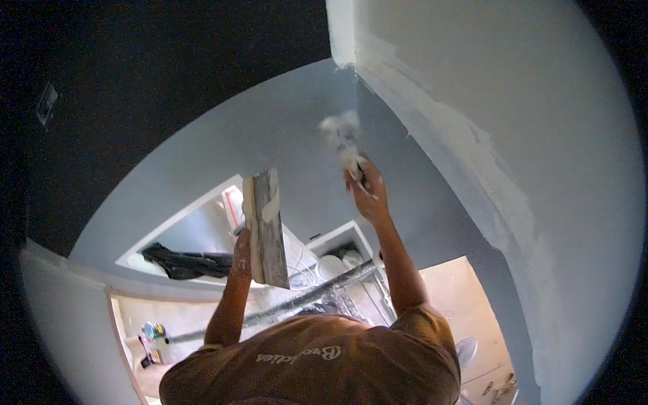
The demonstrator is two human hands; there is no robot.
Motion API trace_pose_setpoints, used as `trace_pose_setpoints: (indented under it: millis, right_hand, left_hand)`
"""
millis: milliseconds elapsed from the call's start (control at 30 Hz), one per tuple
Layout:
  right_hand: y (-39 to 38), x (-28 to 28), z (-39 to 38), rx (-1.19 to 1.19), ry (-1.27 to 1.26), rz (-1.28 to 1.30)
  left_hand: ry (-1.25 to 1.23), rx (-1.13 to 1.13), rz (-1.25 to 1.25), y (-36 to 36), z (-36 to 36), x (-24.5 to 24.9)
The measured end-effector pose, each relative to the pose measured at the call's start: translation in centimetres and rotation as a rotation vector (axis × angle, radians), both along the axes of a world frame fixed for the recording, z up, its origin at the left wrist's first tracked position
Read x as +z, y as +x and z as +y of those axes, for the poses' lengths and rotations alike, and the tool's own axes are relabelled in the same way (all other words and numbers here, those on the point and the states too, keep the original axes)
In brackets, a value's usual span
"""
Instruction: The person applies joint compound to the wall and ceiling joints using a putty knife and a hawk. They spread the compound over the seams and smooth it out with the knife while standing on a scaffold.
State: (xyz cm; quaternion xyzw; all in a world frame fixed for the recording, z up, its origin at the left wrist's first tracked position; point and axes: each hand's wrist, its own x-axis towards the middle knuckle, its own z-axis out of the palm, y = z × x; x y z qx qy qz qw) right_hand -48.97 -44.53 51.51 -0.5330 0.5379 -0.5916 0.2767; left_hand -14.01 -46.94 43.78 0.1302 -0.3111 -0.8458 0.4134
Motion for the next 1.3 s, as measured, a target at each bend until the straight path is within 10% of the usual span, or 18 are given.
trace_pose_setpoints:
  millis: [67, 233, 733, 1033, 1300]
  right_hand:
    - [0.2, 2.0, -6.4, -0.182, -0.506, 0.227]
    - [-1.9, 7.4, -15.8, -0.619, -0.615, 0.720]
    - [-5.6, 4.7, -23.8, -0.637, -0.545, 0.709]
    - [-5.5, 7.0, -20.9, -0.594, -0.481, 0.676]
    - [-4.9, 10.8, -20.6, -0.603, -0.556, 0.778]
  left_hand:
    - [0.107, -0.052, 0.081, 0.8, -0.3, -1.0]
    - [0.159, 0.061, -0.073, 3.0, 1.6, -0.4]
    - [0.132, 0.383, -0.411, 10.6, 2.3, -3.6]
    - [0.185, 0.293, -0.341, 8.3, 3.4, 8.3]
    - [0.216, 0.299, -0.350, 9.7, 3.4, -0.2]
